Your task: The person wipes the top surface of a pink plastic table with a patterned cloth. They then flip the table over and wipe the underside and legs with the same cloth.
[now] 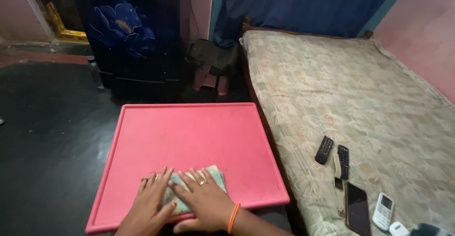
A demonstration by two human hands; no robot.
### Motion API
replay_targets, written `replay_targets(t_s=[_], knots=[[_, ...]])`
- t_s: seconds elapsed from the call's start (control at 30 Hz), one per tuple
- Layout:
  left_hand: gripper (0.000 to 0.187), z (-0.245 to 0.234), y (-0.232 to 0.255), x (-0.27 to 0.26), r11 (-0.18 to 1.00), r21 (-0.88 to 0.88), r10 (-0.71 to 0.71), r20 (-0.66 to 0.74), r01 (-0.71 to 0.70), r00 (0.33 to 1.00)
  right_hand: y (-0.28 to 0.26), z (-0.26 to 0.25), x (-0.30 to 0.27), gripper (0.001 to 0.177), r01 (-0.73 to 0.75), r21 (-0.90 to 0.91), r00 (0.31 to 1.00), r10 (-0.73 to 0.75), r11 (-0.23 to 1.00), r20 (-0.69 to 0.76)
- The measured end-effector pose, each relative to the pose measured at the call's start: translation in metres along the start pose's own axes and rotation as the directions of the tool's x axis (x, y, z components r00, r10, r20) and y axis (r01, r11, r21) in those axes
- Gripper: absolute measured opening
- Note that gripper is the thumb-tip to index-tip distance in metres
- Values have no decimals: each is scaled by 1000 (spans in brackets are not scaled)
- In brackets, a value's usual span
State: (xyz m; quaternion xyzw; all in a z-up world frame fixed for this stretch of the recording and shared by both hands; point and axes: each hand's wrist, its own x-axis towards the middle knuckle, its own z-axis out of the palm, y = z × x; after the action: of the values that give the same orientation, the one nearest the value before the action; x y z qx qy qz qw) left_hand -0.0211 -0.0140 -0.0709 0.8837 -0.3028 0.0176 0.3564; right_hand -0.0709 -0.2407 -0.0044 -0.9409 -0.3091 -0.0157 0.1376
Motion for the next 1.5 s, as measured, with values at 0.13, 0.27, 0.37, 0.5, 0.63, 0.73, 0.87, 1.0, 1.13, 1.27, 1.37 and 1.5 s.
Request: replay_targets(t_s=[0.13,0.27,0.37,0.5,0.63,0.73,0.87,1.0,1.13,1.27,1.37,1.5], knots=[[134,-17,7,-6,918,395,-83,242,-20,967,-10,-5,-5,107,15,-50,997,-18,999,-79],[141,-40,10,-11,711,696,-461,358,96,812,-18,-13,-8,104,-31,27,994,33,999,-101],[146,-38,3,-14,802,582,-313,219,134,924,-23,-17,-10,98,-34,59,990,42,998,-138],[152,-20,-16,-20,783,617,139,-58,-74,989,-20,-19,-19,86,10,39,988,-4,999,-156],[130,-15,-9,-28,819,563,228,-149,-107,962,-13,-15,-30,69,9,-225,958,-73,974,-278],[106,-21,-7,-29,741,625,496,-261,-247,828,-9,-18,-33,62,11,-225,945,-84,974,-317],[64,-17,-17,-37,701,661,550,-259,-270,794,-4,-26,-32,52,60,-218,933,-133,974,-334],[45,-9,-38,-40,704,650,472,-129,-285,872,-8,-48,-23,39,98,-269,886,-207,958,-414],[33,-55,-20,-7,695,698,556,-368,-174,745,-8,-113,-5,21,-122,-498,992,86,858,-96],[28,-129,41,56,693,720,497,-467,-11,731,11,-191,40,48,104,-204,864,-190,973,-466],[26,-170,75,105,571,819,567,-444,57,693,16,-228,60,51,61,-187,889,-138,980,-436],[24,-190,80,128,520,853,629,-412,37,659,24,-245,78,57,8,-78,926,-37,997,-376]])
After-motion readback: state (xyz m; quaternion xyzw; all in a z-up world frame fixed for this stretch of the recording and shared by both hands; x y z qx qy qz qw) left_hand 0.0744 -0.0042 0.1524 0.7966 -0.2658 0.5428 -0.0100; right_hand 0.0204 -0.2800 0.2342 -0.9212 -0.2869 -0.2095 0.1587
